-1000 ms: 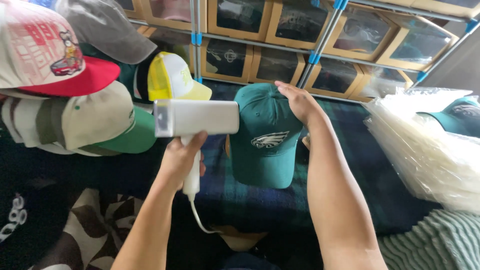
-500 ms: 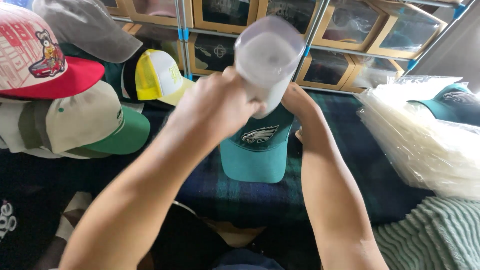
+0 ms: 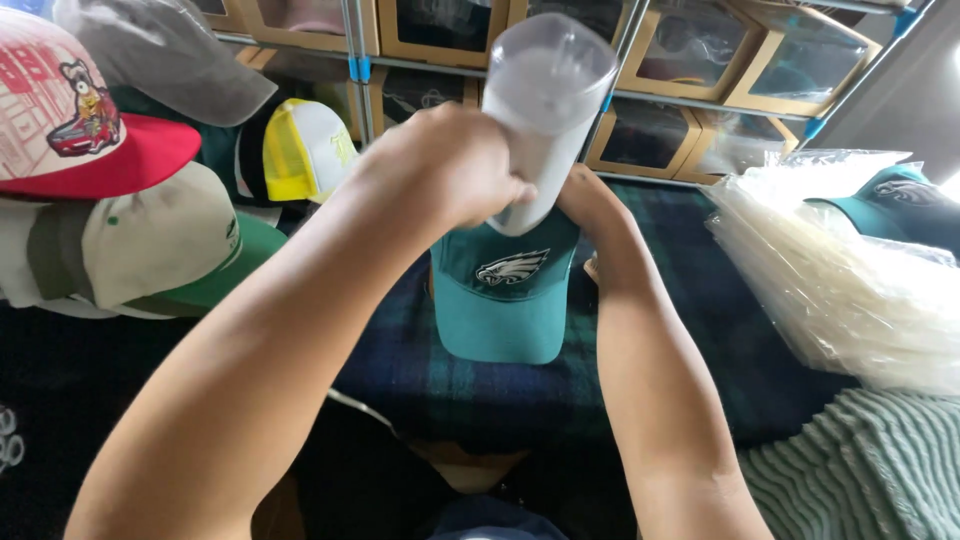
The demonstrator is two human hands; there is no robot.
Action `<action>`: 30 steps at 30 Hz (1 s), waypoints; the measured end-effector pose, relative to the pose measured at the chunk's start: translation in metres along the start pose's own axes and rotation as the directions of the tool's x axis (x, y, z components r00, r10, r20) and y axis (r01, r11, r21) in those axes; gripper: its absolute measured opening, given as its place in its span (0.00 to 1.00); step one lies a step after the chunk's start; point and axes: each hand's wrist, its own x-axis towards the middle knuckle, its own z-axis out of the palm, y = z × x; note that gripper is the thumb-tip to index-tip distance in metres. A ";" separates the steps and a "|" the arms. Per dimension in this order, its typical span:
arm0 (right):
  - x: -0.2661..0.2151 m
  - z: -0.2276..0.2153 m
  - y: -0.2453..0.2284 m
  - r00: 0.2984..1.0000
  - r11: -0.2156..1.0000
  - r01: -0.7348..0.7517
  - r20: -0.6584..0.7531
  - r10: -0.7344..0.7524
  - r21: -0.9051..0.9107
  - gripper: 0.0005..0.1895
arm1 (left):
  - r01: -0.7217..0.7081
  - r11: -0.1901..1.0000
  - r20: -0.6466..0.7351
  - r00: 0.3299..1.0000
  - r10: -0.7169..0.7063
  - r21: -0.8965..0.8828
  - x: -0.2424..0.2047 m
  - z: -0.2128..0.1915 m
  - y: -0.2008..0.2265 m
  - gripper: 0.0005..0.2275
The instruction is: Using a handheld steamer and a brush to shape a green baseball cap, then placing it on a wooden hat block.
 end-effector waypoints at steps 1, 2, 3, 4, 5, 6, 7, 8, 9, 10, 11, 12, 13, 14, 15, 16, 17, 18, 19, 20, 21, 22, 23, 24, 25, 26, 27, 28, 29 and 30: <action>0.002 0.000 0.000 1.000 1.000 0.003 0.000 -0.003 0.001 0.25 | 0.001 1.000 -0.003 1.000 -0.001 0.001 -0.012 0.004 -0.009 0.24; 0.003 0.001 0.001 1.000 1.000 0.001 -0.002 -0.001 0.007 0.24 | -0.014 0.997 -0.004 1.000 0.014 -0.078 -0.024 0.009 -0.017 0.23; 0.004 0.001 0.003 1.000 1.000 0.000 -0.004 0.001 0.014 0.24 | -0.029 0.987 -0.006 1.000 0.028 -0.158 -0.036 0.014 -0.026 0.23; 0.008 0.002 0.007 1.000 1.000 -0.004 0.005 0.004 0.017 0.24 | -0.020 0.987 0.001 1.000 0.021 -0.157 -0.040 0.036 -0.041 0.23; 0.013 0.002 0.011 0.998 0.999 0.042 0.037 -0.042 -0.008 0.25 | -0.178 0.967 -0.192 0.971 0.143 -0.184 -0.044 0.059 -0.056 0.21; 0.018 -0.001 0.015 0.994 0.995 0.089 0.063 -0.087 -0.032 0.27 | -0.340 0.923 -0.384 0.888 0.253 -0.178 -0.048 0.081 -0.069 0.19; 0.023 0.001 0.026 0.994 0.996 0.086 0.066 -0.084 -0.030 0.27 | -0.338 0.924 -0.379 0.890 0.252 -0.179 -0.045 0.115 -0.078 0.19; 0.030 0.003 0.036 0.991 0.991 0.131 0.020 -0.131 0.004 0.24 | -0.404 0.907 -0.655 0.719 0.234 -0.119 -0.042 0.148 -0.088 0.17; 0.036 0.005 0.045 0.984 0.983 0.179 -0.027 -0.178 0.036 0.21 | -0.451 0.892 -0.860 0.469 0.202 -0.036 -0.040 0.180 -0.098 0.15; 0.033 0.003 0.043 0.983 0.983 0.183 -0.033 -0.182 0.033 0.21 | -0.455 0.890 -0.863 0.463 0.205 -0.033 -0.036 0.179 -0.100 0.15; 0.029 0.002 0.040 0.989 0.988 0.147 -0.025 -0.146 0.041 0.22 | -0.449 0.881 -0.842 0.524 0.128 -0.146 -0.032 0.177 -0.103 0.16; 0.027 0.004 0.037 0.994 0.993 0.110 -0.005 -0.110 0.047 0.22 | -0.426 0.866 -0.809 0.586 0.044 -0.261 -0.030 0.176 -0.107 0.16; 0.025 0.004 0.033 0.993 0.992 0.115 0.000 -0.115 0.043 0.22 | -0.422 0.867 -0.811 0.584 0.037 -0.264 -0.028 0.173 -0.111 0.16; 0.022 0.005 0.030 0.995 0.995 0.095 -0.003 -0.095 0.037 0.22 | -0.374 0.822 -0.736 0.672 -0.080 -0.430 -0.027 0.171 -0.115 0.17; 0.020 0.005 0.028 0.997 0.997 0.075 -0.007 -0.075 0.031 0.23 | -0.309 0.752 -0.636 0.749 -0.186 -0.583 -0.025 0.170 -0.119 0.17; 0.028 0.004 0.034 0.997 0.997 0.074 -0.001 -0.074 0.027 0.23 | -0.304 0.750 -0.634 0.749 -0.192 -0.587 -0.022 0.168 -0.122 0.17; 0.036 0.003 0.039 0.996 0.996 0.086 -0.003 -0.086 0.017 0.23 | -0.226 0.656 -0.509 0.814 -0.278 -0.720 -0.018 0.167 -0.125 0.18; 0.044 0.002 0.045 0.995 0.995 0.098 -0.010 -0.098 0.014 0.23 | -0.135 0.550 -0.369 0.865 -0.340 -0.824 -0.015 0.164 -0.128 0.19; 0.039 0.004 0.040 0.995 0.995 0.096 -0.008 -0.096 0.017 0.23 | -0.132 0.552 -0.367 0.865 -0.341 -0.824 -0.011 0.161 -0.132 0.19; 0.033 0.004 0.036 0.997 0.997 0.073 0.000 -0.073 0.029 0.23 | -0.033 0.431 -0.213 0.901 -0.377 -0.902 -0.005 0.158 -0.135 0.20; 0.027 0.003 0.032 0.999 0.998 0.050 0.008 -0.050 0.040 0.23 | 0.075 0.303 -0.052 0.919 -0.392 -0.950 0.001 0.155 -0.137 0.21; 0.019 0.003 0.025 0.999 0.998 0.050 0.002 -0.050 0.040 0.23 | 0.072 0.305 -0.054 0.921 -0.386 -0.950 0.018 0.155 -0.150 0.21; 0.011 0.004 0.018 1.000 0.999 0.024 0.003 -0.024 0.047 0.24 | 0.118 0.252 0.025 0.939 -0.344 -0.960 0.034 0.154 -0.163 0.25; 0.004 0.008 0.009 1.000 0.998 0.004 0.014 -0.004 0.055 0.24 | 0.167 0.200 0.100 0.947 -0.306 -0.965 0.048 0.153 -0.178 0.29; 0.003 0.007 0.005 1.000 0.998 0.009 0.017 -0.010 0.056 0.24 | 0.164 0.200 0.097 0.946 -0.310 -0.966 0.059 0.158 -0.188 0.29; 0.002 0.005 0.003 1.000 0.997 -0.008 0.022 0.006 0.078 0.25 | 0.208 0.208 0.148 0.951 -0.273 -0.956 0.069 0.163 -0.197 0.30; 0.000 0.003 0.000 0.999 0.995 -0.024 0.028 0.021 0.099 0.25 | 0.251 0.218 0.199 0.951 -0.236 -0.943 0.080 0.168 -0.206 0.30; -0.004 0.005 -0.004 0.999 0.995 -0.025 0.027 0.023 0.099 0.25 | 0.252 0.218 0.200 0.951 -0.235 -0.943 0.078 0.172 -0.209 0.30; -0.008 0.007 -0.009 0.999 0.993 -0.046 0.022 0.044 0.106 0.25 | 0.285 0.226 0.232 0.944 -0.235 -0.932 0.077 0.175 -0.212 0.30; -0.011 0.006 -0.014 0.998 0.992 -0.063 0.011 0.062 0.111 0.25 | 0.312 0.236 0.259 0.938 -0.231 -0.920 0.078 0.177 -0.213 0.30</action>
